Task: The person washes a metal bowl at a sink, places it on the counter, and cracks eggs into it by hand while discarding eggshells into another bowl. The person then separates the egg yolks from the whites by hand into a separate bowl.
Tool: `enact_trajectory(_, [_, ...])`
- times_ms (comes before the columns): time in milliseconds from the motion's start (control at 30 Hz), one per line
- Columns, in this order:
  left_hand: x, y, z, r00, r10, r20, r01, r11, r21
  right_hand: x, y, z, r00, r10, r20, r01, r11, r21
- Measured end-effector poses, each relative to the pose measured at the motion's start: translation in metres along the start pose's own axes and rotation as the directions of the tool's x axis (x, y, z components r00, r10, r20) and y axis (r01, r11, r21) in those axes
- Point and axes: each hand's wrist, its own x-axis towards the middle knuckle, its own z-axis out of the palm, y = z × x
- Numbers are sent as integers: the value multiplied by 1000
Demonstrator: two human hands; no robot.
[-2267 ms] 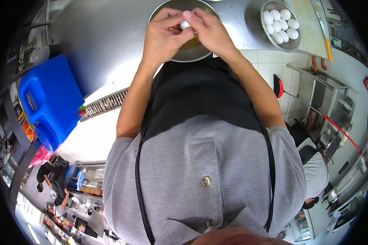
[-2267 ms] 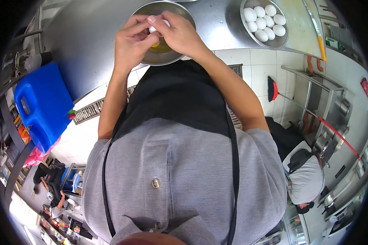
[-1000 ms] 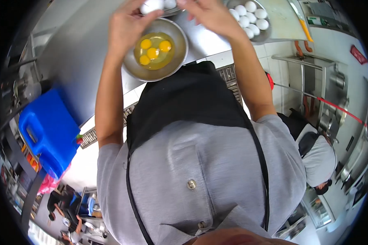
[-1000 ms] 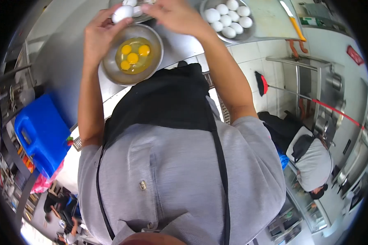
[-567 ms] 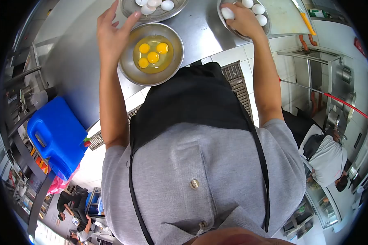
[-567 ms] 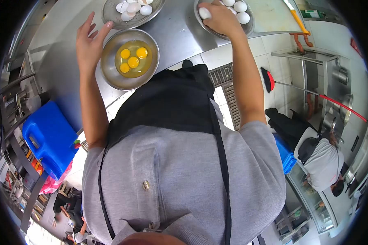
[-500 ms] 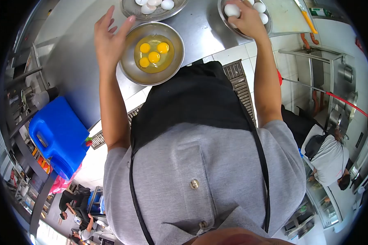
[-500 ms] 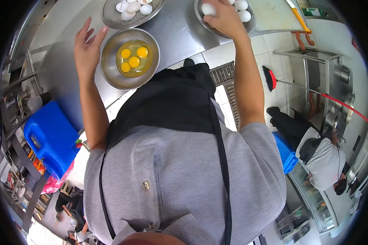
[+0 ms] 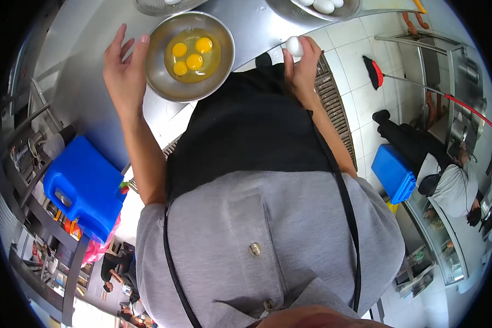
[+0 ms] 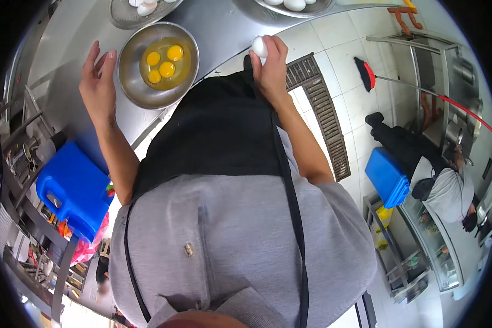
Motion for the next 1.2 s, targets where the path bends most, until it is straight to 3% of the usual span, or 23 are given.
enact_trajectory(67, [-3, 1, 0, 1000, 11, -5, -11, 1000, 4, -4, 11, 12, 980, 59, 189, -39, 993, -111])
enact_trajectory(133, [-5, 4, -1, 999, 34, -15, -34, 999, 5, -6, 11, 14, 991, 22, 133, -13, 998, -64])
enact_trajectory(200, [-10, 4, 1, 996, 79, 39, -79, 997, 12, 7, -12, 2, 947, 294, 131, -319, 910, 263])
enact_trajectory(233, [-13, 5, 2, 992, 81, 93, -83, 996, 18, 20, -33, -5, 856, 449, 255, -513, 684, 518])
enact_trajectory(267, [-16, 5, 6, 993, 85, 83, -87, 996, 21, 35, -41, -9, 860, 441, 257, -507, 684, 525])
enact_trajectory(300, [-20, 7, 11, 970, 118, 211, -102, 991, -82, 48, -48, -11, 802, 403, 441, -582, 358, 730])
enact_trajectory(333, [-24, 10, 16, 930, 162, 331, -104, 977, -186, 59, -55, -13, 748, 289, 597, -617, -28, 787])
enact_trajectory(367, [-28, 17, 23, 934, 162, 319, -106, 977, -184, 69, -62, -13, 710, 173, 683, -690, -26, 724])
enact_trajectory(400, [-33, 24, 32, 899, 282, 336, -216, 951, -220, 78, -68, -10, 710, 158, 686, -692, -25, 722])
enact_trajectory(433, [-36, 30, 37, 850, 395, 348, -319, 912, -257, 85, -77, -4, 626, 153, 764, -778, 61, 625])
enact_trajectory(467, [-38, 34, 39, 857, 392, 334, -320, 914, -250, 90, -85, 2, 534, 158, 830, -844, 148, 515])
enact_trajectory(500, [-38, 36, 40, 839, 417, 350, -328, 900, -287, 93, -93, 9, 532, 141, 835, -845, 153, 513])
enact_trajectory(533, [-39, 37, 39, 819, 442, 365, -334, 886, -323, 97, -102, 16, 585, 159, 796, -797, 294, 527])
enact_trajectory(600, [-40, 33, 34, 870, 388, 303, -301, 906, -296, 101, -115, 30, 692, 164, 703, -653, 556, 514])
enact_trajectory(633, [-40, 26, 33, 897, 356, 263, -257, 902, -347, 101, -118, 37, 778, 120, 617, -488, 735, 472])
enact_trajectory(733, [-43, 10, 26, 926, 310, 214, -223, 910, -350, 108, -124, 47, 733, -16, 681, -347, 852, 393])
enact_trajectory(967, [-49, -19, 20, 950, 262, 172, -240, 961, -137, 105, -123, 72, 607, -138, 782, -215, 919, 329])
enact_trajectory(1200, [-52, -36, 16, 971, 195, 142, -171, 972, -162, 103, -128, 81, 533, -208, 820, -125, 939, 319])
